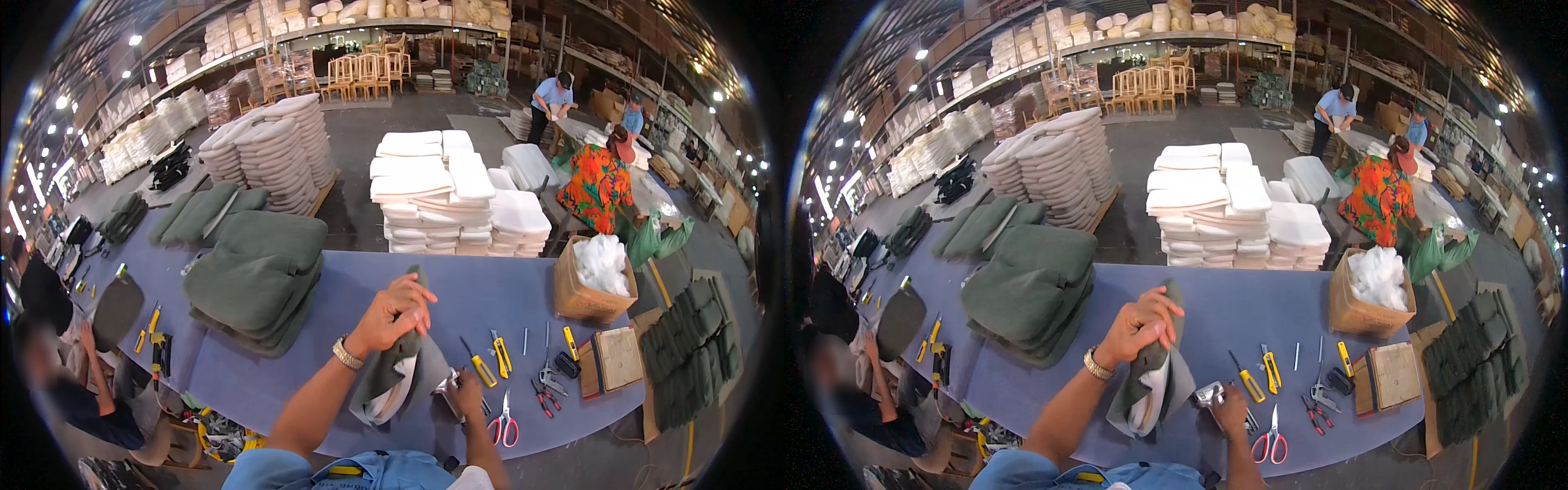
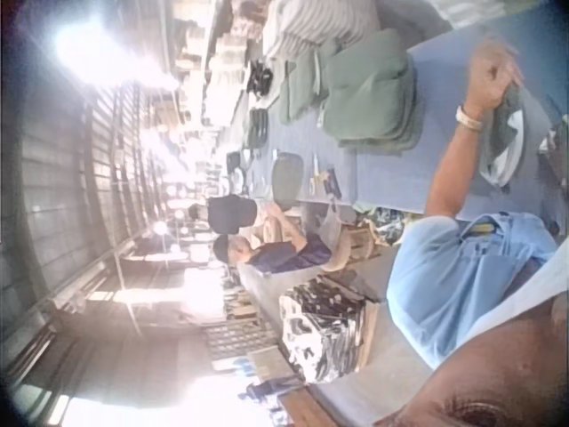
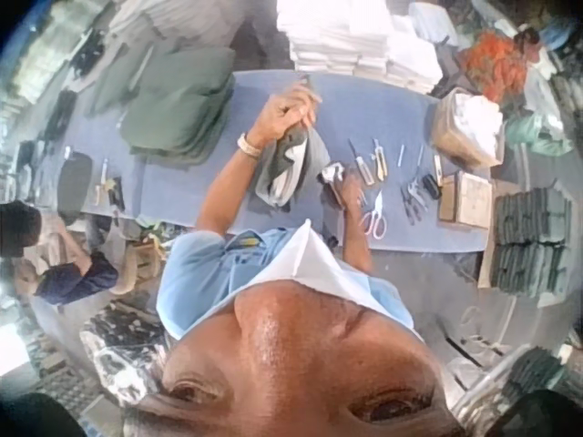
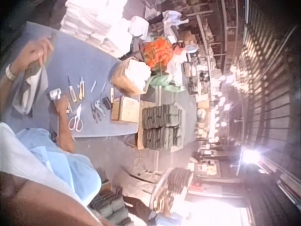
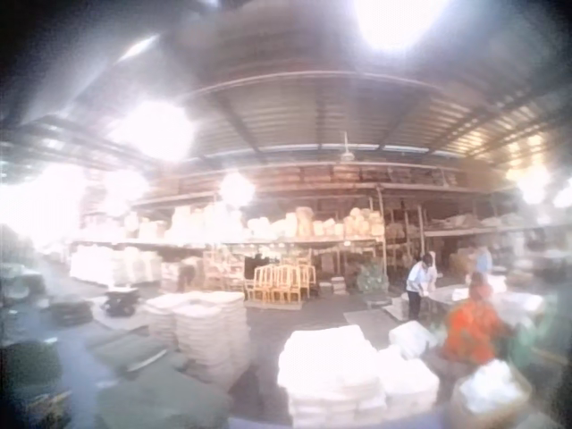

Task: The person assembles green fabric cushions by wrapping fabric around foam inserts, folding edges, and securing them with a staple gun. They trim excess fabric with scissors and place finished cushions on a stack.

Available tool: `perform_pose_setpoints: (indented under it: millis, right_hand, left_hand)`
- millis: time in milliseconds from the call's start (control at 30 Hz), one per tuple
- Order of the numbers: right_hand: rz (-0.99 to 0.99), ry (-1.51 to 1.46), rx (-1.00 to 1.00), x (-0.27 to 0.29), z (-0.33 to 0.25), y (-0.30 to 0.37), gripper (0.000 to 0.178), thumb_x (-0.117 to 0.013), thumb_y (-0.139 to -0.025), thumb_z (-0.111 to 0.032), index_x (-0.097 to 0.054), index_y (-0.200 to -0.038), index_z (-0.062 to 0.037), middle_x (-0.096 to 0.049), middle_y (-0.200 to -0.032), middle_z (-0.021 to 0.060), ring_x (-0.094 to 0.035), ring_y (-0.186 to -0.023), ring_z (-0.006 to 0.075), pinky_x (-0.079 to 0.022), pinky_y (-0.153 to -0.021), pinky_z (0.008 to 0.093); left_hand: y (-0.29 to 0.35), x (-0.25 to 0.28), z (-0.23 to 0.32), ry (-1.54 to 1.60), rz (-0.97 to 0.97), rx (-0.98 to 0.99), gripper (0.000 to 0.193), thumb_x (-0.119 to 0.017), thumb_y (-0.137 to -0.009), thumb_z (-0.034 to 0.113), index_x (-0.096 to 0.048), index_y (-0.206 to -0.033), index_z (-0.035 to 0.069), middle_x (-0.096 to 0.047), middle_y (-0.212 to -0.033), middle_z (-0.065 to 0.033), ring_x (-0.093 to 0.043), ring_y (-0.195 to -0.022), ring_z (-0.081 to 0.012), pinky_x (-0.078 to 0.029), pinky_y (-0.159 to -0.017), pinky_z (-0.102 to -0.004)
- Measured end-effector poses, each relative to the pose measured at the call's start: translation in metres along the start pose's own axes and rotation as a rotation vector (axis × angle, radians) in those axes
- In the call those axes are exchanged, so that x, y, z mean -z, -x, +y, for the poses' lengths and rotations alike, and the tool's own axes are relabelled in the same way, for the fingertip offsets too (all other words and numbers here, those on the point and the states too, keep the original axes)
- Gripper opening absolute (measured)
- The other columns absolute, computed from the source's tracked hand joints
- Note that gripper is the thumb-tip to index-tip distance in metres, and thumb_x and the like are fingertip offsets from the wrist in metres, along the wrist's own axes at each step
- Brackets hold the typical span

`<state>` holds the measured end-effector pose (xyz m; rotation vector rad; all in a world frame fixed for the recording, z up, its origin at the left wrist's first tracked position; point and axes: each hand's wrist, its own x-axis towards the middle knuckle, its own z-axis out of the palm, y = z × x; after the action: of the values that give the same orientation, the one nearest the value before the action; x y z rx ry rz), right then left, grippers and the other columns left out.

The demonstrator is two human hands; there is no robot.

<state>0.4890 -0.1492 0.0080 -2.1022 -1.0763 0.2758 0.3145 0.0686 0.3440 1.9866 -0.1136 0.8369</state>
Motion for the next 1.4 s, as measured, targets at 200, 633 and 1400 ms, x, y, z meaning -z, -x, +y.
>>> perform_pose_setpoints:
  millis: [200, 633, 1400]
  right_hand:
    - [0.218, -0.423, 0.159, 0.122, -0.182, -0.065, 0.040, -0.070, -0.096, -0.017, -0.065, -0.133, -0.0027, -0.071, -0.112, 0.0150, -0.069, -0.099, 0.0228, -0.054, -0.088, 0.0348]
    - [-0.061, -0.703, 0.250, 0.104, -0.384, -0.073, 0.038, -0.061, -0.104, -0.026, -0.066, -0.131, -0.0003, -0.075, -0.104, 0.0135, -0.062, -0.066, 0.0103, -0.053, -0.061, 0.0259]
    - [0.026, -0.662, 0.239, 0.089, -0.399, -0.077, 0.035, -0.056, -0.105, -0.021, -0.066, -0.127, 0.0042, -0.074, -0.095, 0.0172, -0.064, -0.064, 0.0110, -0.051, -0.064, 0.0255]
  left_hand:
    - [0.048, -0.004, 0.041, 0.101, -0.143, -0.044, 0.036, -0.055, -0.093, 0.013, -0.071, -0.061, 0.014, -0.070, -0.074, 0.0035, -0.066, -0.115, -0.0239, -0.021, -0.123, -0.0503]
    - [0.128, 0.064, 0.124, 0.442, 0.201, -0.067, 0.029, -0.050, -0.097, 0.009, -0.077, -0.091, 0.001, -0.077, -0.100, -0.0147, -0.073, -0.102, -0.0296, -0.040, -0.114, -0.0516]
    - [0.129, 0.130, 0.198, 1.413, 0.369, -0.537, 0.015, -0.066, -0.098, 0.006, -0.071, -0.086, -0.002, -0.075, -0.080, -0.0268, -0.076, -0.077, -0.0380, -0.044, -0.109, -0.0474]
